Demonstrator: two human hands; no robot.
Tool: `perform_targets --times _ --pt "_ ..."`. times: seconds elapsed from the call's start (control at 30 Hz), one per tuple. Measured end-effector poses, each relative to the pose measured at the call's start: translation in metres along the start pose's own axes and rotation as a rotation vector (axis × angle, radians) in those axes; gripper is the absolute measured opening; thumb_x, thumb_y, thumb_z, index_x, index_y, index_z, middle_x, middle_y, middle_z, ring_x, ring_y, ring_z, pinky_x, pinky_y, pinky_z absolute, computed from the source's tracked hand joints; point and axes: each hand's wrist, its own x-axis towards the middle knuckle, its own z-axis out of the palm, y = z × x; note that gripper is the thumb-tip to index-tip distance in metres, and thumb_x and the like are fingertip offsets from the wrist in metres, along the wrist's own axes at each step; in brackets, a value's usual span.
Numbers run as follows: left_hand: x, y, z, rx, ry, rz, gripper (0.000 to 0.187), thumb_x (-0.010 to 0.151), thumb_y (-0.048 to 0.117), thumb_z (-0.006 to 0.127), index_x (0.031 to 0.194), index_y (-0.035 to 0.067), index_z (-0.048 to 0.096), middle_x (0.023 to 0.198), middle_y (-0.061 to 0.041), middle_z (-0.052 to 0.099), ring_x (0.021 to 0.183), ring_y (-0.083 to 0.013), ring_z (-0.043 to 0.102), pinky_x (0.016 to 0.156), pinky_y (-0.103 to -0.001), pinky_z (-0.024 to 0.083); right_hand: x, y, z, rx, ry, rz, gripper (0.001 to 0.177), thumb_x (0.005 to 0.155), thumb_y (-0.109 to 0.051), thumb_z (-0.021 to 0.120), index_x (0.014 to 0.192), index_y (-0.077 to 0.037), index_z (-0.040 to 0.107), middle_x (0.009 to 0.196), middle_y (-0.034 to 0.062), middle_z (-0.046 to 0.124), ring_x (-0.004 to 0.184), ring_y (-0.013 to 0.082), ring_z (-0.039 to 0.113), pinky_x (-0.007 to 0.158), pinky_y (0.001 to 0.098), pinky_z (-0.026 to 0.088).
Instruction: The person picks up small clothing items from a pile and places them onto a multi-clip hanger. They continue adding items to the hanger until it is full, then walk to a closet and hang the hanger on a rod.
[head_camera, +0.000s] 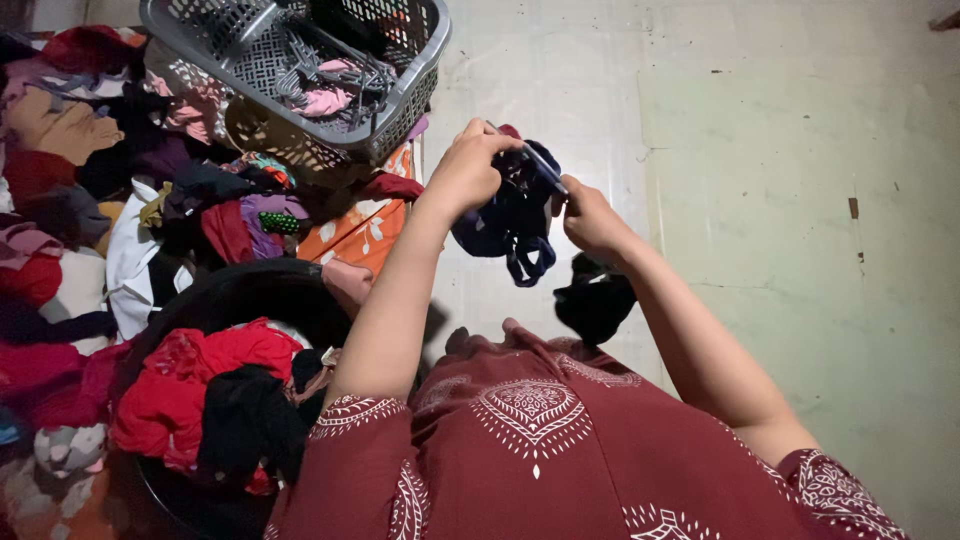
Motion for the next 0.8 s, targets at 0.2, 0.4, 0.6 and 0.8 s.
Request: perform_targets --times 0.2,0.4,0.6,0.8 --pt "-0.005 -0.015 0.018 -0.059 -0.008 0.011 0.053 0.080 0.007 0.064 0.133 0.017 0.066 0.126 -0.017 0.059 0.118 -0.0364 0.059 0.104 -0.041 0.049 -0.007 -0.018 -0.016 0.146 -0.011 -0.004 0.033 0.076 0.013 0.047 0.100 0.002 0.066 0.081 0.0084 0.063 0.071 0.0148 0.055 0.061 0.0310 0.046" --pt "-0.027 -0.014 0.058 -0.225 0.186 0.200 0.070 0.078 0.022 0.079 0.139 0.007 0.048 0.133 -0.023 0.053 0.121 -0.0415 0.057 0.103 -0.044 0.048 -0.012 -0.047 -0.025 0.126 0.021 -0.040 0.029 0.080 0.006 0.058 0.106 0.004 0.070 0.074 0.0065 0.065 0.064 0.0100 0.058 0.058 0.0279 0.049" --pt "-0.049 -0.003 0.079 -0.355 0.329 0.068 0.044 0.090 0.020 0.070 0.132 0.010 0.061 0.126 -0.017 0.065 0.119 -0.0355 0.067 0.104 -0.041 0.054 -0.015 -0.057 -0.025 0.168 -0.031 -0.059 0.019 0.088 -0.007 0.065 0.100 0.006 0.070 0.071 0.0062 0.065 0.062 0.0086 0.058 0.056 0.0283 0.049" --pt "-0.065 0.014 0.111 -0.381 0.571 -0.004 0.058 0.089 0.018 0.070 0.142 0.004 0.050 0.137 -0.020 0.056 0.126 -0.0361 0.058 0.107 -0.042 0.048 -0.005 -0.028 -0.010 -0.001 0.052 -0.126 0.024 0.101 -0.020 0.067 0.103 0.004 0.071 0.069 0.0068 0.065 0.061 0.0123 0.054 0.055 0.0307 0.045"
